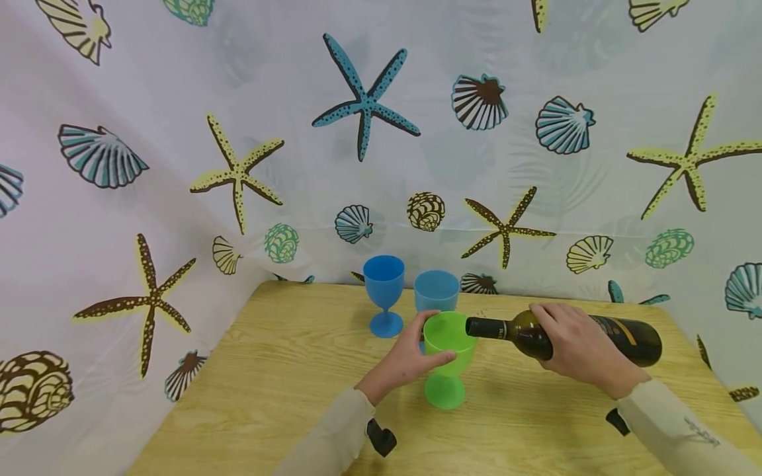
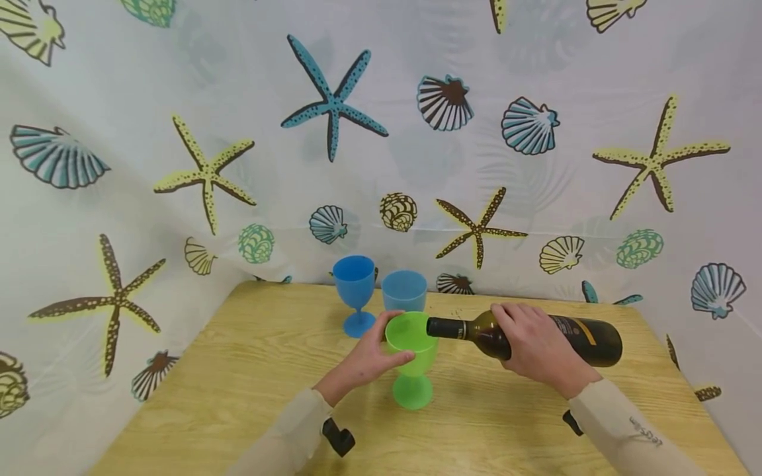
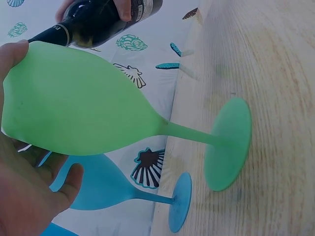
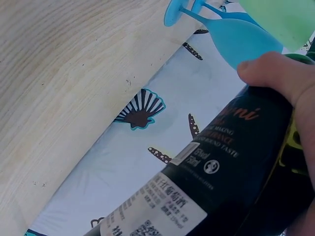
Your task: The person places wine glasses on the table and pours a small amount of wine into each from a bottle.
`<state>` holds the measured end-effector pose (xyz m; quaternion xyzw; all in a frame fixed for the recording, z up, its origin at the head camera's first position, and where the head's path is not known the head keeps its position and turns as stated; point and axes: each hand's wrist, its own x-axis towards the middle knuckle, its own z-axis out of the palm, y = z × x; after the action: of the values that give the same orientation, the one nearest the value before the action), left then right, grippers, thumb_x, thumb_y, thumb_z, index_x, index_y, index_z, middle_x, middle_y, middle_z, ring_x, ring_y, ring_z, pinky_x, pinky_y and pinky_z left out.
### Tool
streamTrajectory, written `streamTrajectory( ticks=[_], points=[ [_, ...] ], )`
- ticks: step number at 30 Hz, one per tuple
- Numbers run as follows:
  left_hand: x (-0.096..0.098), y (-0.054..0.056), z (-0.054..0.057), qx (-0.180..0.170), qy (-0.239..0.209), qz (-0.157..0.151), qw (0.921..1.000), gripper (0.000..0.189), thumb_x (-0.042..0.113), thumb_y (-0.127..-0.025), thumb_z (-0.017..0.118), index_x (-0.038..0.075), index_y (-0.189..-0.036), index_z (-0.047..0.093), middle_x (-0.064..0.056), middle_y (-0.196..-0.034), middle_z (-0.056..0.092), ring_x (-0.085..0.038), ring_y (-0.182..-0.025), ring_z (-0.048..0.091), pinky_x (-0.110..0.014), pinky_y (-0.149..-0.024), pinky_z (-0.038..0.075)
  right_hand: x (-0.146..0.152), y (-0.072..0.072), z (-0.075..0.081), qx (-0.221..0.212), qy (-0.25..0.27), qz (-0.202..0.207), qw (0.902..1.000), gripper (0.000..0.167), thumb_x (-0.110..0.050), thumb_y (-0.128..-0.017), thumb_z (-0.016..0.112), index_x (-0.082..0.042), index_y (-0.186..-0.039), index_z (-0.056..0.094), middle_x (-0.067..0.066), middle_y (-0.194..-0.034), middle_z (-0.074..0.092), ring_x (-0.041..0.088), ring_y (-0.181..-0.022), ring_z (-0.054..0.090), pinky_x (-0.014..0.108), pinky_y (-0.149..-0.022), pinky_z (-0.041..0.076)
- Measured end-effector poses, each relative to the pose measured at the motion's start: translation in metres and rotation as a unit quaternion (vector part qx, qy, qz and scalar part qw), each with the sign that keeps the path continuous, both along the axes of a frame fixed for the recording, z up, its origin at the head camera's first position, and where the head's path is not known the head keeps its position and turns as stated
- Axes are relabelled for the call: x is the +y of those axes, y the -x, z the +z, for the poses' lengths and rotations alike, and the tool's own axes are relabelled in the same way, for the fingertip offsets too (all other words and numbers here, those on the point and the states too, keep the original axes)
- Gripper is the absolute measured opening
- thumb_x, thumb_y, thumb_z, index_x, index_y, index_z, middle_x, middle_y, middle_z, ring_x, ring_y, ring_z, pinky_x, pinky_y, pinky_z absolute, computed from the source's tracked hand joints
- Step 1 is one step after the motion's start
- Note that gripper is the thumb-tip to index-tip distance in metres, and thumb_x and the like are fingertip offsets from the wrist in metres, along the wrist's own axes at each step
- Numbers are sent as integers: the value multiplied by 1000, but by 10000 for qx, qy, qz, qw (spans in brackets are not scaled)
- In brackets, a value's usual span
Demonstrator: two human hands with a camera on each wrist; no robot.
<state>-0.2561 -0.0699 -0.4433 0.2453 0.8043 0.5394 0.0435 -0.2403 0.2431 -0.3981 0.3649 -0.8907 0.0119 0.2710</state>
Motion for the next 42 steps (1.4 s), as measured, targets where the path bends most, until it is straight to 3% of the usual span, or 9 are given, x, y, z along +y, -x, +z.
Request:
streamTrajectory(
  ticks=[25,42],
  points=[
    [-1,-2,4,-45,16,-56,10000,75,34,-87,69,10,-145,28,-7,-135,44,-23,-123,46,-45,-101,38,2,6,9,294,-308,110,9990,89,-23,-46,93,4,-119,51,19,-106,57,37,-89,57,50,-76,49],
    [-2,0,3,-49,-66,-134,9999,74,34,-87,69,10,-144,29,-5,-135,45,-20,-120,47,-41,-99,39,1,5,16,494,-468,190,9975,89,-21,-45,93,6,-120,52,21,-106,59,38,-91,59,52,-76,49]
  ],
)
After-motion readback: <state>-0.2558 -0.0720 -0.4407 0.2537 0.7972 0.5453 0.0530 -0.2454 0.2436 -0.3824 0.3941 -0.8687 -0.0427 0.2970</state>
